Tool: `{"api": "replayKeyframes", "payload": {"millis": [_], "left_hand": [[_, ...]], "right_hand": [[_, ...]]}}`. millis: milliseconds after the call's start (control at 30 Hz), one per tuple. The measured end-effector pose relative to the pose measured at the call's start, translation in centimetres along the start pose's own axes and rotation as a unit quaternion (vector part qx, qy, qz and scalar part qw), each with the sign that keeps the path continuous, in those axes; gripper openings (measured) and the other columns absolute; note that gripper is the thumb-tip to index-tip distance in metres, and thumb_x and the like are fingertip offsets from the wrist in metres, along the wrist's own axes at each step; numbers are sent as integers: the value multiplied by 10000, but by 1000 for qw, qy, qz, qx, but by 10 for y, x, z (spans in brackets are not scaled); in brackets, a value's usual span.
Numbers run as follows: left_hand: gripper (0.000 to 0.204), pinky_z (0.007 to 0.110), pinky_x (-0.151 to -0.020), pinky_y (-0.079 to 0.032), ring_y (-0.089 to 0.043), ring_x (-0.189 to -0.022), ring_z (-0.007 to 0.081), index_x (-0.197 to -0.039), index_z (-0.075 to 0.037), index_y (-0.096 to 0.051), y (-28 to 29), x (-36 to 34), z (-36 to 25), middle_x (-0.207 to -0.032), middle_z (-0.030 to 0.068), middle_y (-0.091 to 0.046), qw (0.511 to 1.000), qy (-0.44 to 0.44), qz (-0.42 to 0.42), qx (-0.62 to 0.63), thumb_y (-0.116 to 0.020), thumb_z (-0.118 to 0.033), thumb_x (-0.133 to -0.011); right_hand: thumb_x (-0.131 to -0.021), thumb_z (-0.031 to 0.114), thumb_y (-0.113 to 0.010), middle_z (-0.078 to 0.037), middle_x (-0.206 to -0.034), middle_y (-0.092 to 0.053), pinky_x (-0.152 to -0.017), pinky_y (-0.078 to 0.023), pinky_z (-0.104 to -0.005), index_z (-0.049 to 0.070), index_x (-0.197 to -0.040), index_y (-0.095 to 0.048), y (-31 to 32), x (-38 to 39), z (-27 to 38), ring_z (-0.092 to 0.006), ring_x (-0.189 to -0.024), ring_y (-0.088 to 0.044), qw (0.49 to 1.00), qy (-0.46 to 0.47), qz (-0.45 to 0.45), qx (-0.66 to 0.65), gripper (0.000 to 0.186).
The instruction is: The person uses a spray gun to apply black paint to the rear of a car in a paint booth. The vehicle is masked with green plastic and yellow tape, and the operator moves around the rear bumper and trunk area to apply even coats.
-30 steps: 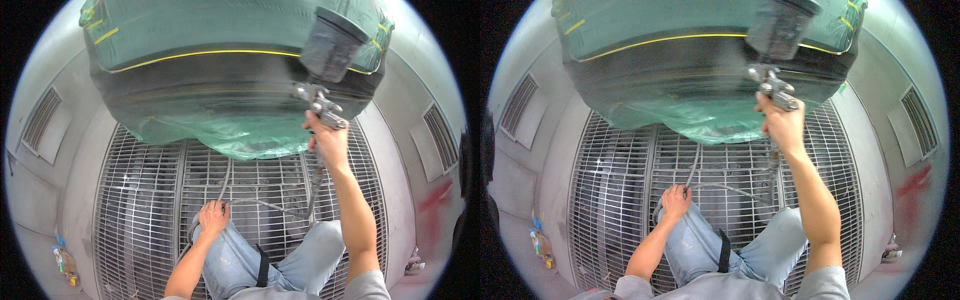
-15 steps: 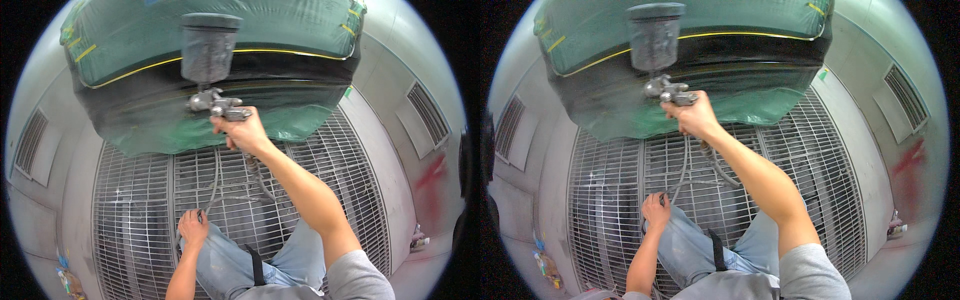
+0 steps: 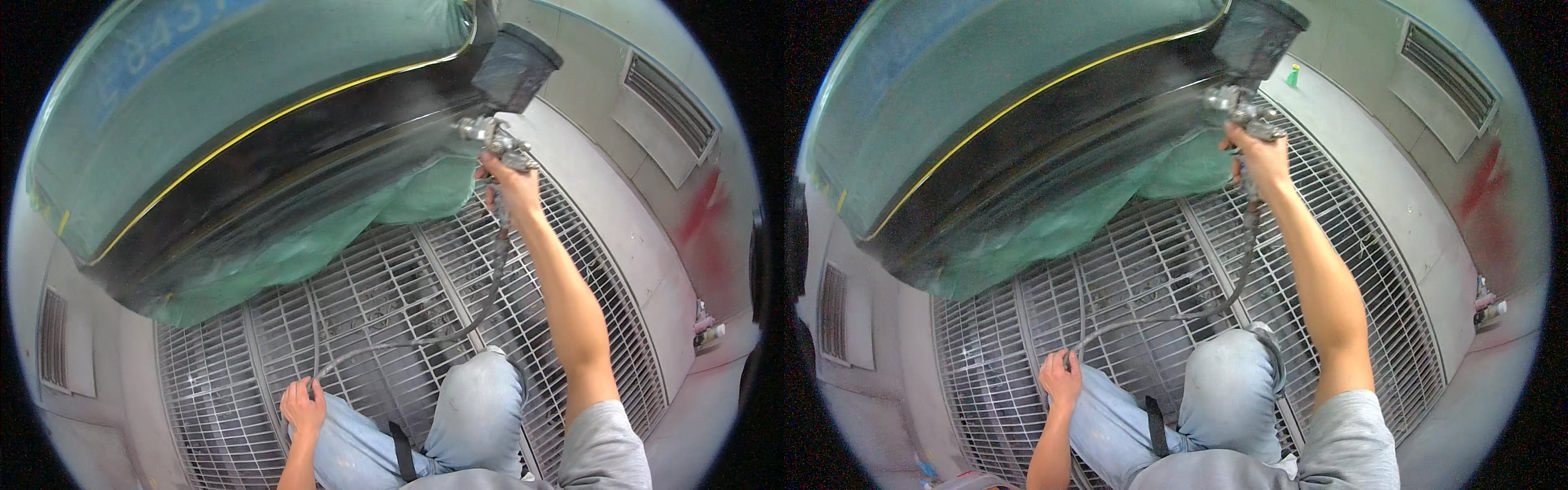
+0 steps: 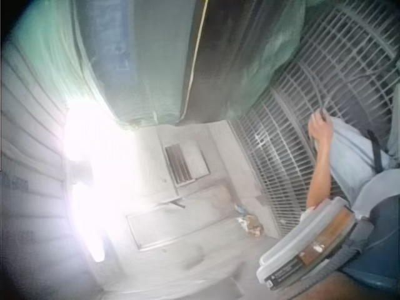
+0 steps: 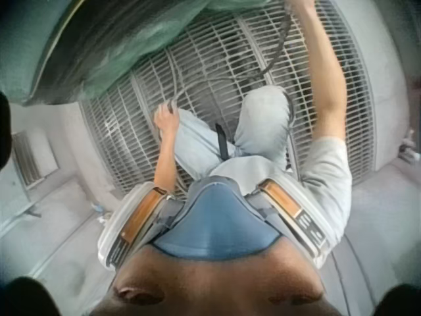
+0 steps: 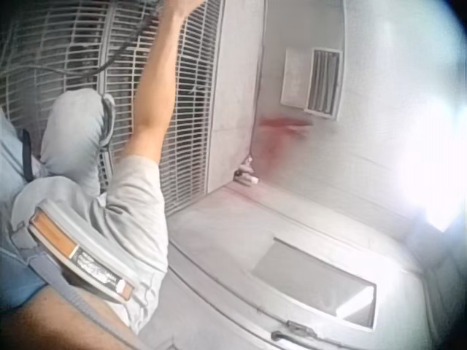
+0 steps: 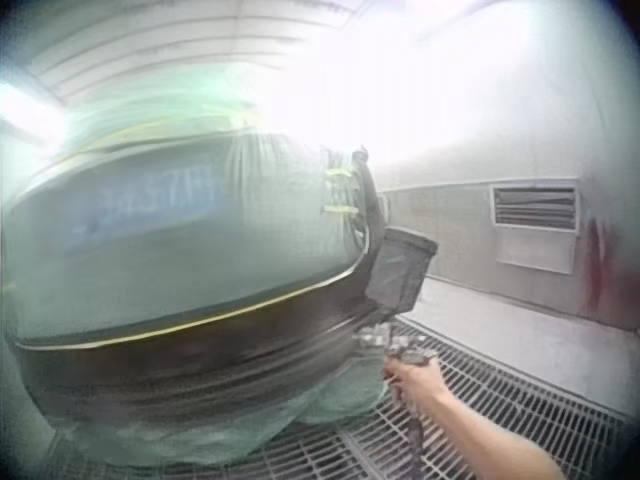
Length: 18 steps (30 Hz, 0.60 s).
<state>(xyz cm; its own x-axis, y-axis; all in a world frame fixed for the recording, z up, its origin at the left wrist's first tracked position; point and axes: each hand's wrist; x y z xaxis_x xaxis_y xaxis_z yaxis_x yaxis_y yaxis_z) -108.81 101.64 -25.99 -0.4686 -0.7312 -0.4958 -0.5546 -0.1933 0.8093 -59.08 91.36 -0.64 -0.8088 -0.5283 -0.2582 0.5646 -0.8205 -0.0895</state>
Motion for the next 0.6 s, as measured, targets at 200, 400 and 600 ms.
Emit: {"api": "replayKeyframes", "payload": {"millis": [200, 400, 600], "left_hand": [[142, 447, -636, -493, -644, -714, 319, -936, -67, -724, -12, -16, -39, -803, 101, -654, 1000, -9, 16, 8, -743, -189, -866], [116, 432, -555, -433, -575, -582, 276, -903, -87, -723, -23, -34, -87, -707, 59, -583, 999, -25, 27, 6, -749, -189, -853], [93, 397, -494, -404, -540, -514, 241, -879, -96, -720, -37, -55, -121, -672, 46, -566, 999, -40, 2, 9, -754, -176, -845]], "right_hand": [[-947, 197, -744, -87, -755, -695, -359, -432, -307, 34, -987, -693, 102, -84, -8, -148, -434, -547, 996, 19, -92, -2, 175], [-937, 243, -758, -97, -781, -709, -364, -449, -295, 17, -989, -686, 178, -165, -36, -140, -428, -548, 990, 27, -139, -24, 244], [-936, 277, -769, -99, -800, -712, -377, -457, -305, 26, -1011, -680, 228, -236, -70, -140, -442, -554, 981, 11, -194, -13, 277]]}}
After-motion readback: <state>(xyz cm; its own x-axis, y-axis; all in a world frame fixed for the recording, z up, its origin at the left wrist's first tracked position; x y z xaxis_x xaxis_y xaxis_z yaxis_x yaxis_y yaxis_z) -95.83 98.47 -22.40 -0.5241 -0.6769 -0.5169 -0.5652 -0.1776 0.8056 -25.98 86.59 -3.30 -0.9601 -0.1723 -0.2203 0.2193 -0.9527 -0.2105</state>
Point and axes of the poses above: each hand's wrist, its own x-axis away from the middle knuckle, its own y-axis out of the back of the hand, z = x × y
